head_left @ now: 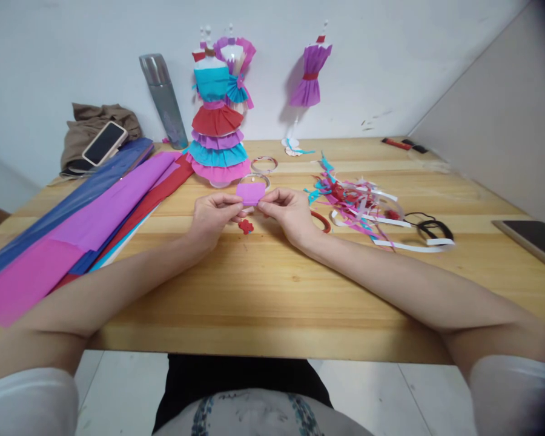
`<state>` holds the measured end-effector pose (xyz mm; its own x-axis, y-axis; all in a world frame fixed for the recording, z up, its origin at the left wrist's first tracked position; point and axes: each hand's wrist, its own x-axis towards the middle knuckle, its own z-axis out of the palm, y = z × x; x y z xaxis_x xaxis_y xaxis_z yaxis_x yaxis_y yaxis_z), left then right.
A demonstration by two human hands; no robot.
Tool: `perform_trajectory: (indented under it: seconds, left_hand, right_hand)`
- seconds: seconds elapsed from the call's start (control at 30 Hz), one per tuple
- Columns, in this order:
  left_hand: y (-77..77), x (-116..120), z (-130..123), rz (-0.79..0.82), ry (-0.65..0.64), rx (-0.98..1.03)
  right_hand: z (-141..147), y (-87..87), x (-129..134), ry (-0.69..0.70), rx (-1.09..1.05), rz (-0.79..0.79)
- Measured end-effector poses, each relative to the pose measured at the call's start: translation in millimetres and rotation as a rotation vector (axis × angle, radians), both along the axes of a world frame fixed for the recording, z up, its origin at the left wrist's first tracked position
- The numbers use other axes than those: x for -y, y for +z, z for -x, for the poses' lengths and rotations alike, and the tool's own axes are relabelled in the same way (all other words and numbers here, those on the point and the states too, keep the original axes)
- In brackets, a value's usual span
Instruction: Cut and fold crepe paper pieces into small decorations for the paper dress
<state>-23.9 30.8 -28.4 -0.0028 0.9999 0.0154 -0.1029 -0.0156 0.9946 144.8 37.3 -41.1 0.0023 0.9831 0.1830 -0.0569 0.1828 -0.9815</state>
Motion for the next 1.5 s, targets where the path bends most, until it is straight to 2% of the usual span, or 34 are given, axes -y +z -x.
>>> perform_trajectory:
  seconds: [0.27, 0.53, 0.77, 1.07, 1.5]
  left_hand:
    - [-0.7, -0.8, 0.2, -0.009, -0.008, 0.02]
    - [-5.2, -2.9, 2.1, -0.075, -0.033, -0.019]
    - [-7.1, -2.4, 2.6, -0.166, -0.027, -0.093]
    - [-5.8, -4.2, 1.6, -0.158, 0.043, -0.242]
    - [-5.6, -4.0, 1.5, -0.207, 0.028, -0.247]
  right_hand:
    - [2.5, 2.0, 0.3, 0.004, -0.031, 0.008]
    - [1.4, -3.6, -2.0, 0.04, -0.056, -0.04]
    - [-0.4, -8.8, -2.8, 0.034, 0.074, -0.155]
    - [-0.5, -11.5, -4.9, 0.024, 0.145, -0.148]
    - [-2.1, -16.3, -8.6, -0.003, 0.259, -0.19]
